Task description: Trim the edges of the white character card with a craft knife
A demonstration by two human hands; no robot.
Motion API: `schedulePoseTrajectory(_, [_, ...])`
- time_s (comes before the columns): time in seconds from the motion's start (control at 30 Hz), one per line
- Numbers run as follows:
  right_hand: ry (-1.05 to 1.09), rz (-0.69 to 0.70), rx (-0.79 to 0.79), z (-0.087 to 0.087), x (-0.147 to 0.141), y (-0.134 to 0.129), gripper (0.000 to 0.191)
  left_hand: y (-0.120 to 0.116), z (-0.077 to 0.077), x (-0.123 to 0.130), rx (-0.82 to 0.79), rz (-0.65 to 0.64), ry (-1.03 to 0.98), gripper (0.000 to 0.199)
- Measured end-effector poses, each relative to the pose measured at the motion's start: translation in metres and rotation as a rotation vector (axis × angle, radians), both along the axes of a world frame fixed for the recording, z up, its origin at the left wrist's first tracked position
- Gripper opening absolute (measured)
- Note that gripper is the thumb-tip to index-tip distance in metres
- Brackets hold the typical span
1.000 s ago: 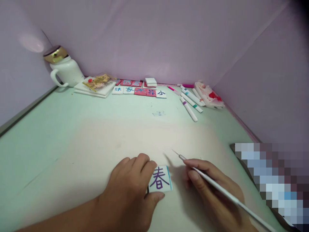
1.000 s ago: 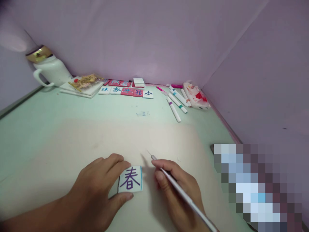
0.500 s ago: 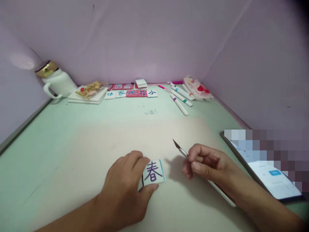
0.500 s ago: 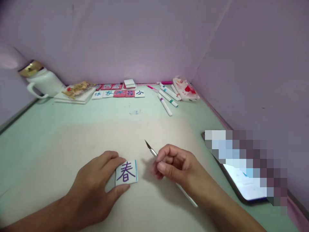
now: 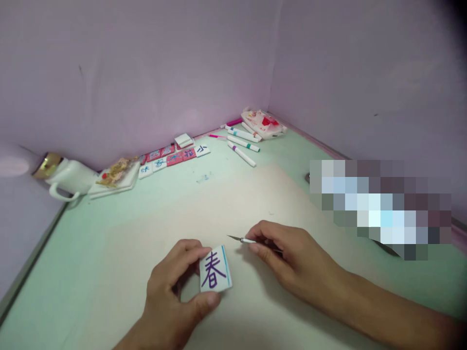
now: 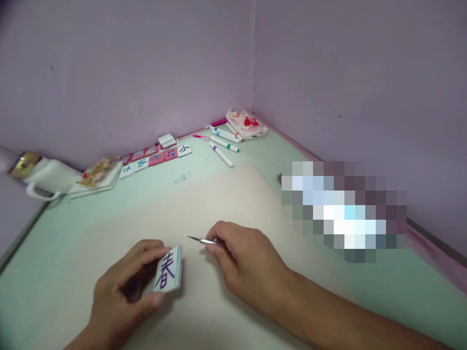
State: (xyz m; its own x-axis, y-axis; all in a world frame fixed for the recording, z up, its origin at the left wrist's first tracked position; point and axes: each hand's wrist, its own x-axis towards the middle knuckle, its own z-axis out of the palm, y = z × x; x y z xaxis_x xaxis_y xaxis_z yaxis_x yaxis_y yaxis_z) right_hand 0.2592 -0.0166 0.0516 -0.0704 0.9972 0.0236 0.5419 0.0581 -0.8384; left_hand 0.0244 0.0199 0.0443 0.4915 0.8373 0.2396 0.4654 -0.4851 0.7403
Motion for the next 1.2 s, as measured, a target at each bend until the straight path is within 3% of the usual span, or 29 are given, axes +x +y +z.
schedulePoseTrajectory(0.1, [-0.005, 0.002, 0.002, -0.008, -0.002, 0.000, 0.017, 0.006, 0.000, -0.006, -0.202, 0.040, -0.142, 0.056])
schedulePoseTrajectory(0.2, [-0.021, -0.001, -0.015, -0.012, -0.004, 0.000, 0.019, 0.011, -0.002, -0.012, -0.218, 0.040, -0.104, 0.061])
schedulePoseTrajectory(0.33, [-0.092, -0.018, -0.039, -0.011, -0.004, -0.001, 0.018, 0.007, -0.006, -0.012, 0.082, 0.071, 0.156, 0.045])
schedulePoseTrajectory(0.43, [-0.164, -0.044, -0.026, -0.009, -0.003, -0.002, 0.019, -0.001, -0.007, -0.004, 0.338, 0.022, 0.364, 0.037])
schedulePoseTrajectory(0.53, [-0.249, -0.051, 0.079, -0.012, -0.003, -0.003, 0.020, -0.008, -0.005, 0.005, 0.448, -0.005, 0.422, 0.036])
schedulePoseTrajectory(0.73, [-0.449, -0.031, 0.347, -0.021, -0.010, -0.005, 0.029, -0.010, -0.003, 0.011, 0.422, -0.031, 0.407, 0.037])
schedulePoseTrajectory(1.2, [-0.495, 0.004, 0.339, -0.027, -0.011, -0.002, 0.027, -0.013, -0.005, 0.015, 0.291, -0.048, 0.363, 0.037])
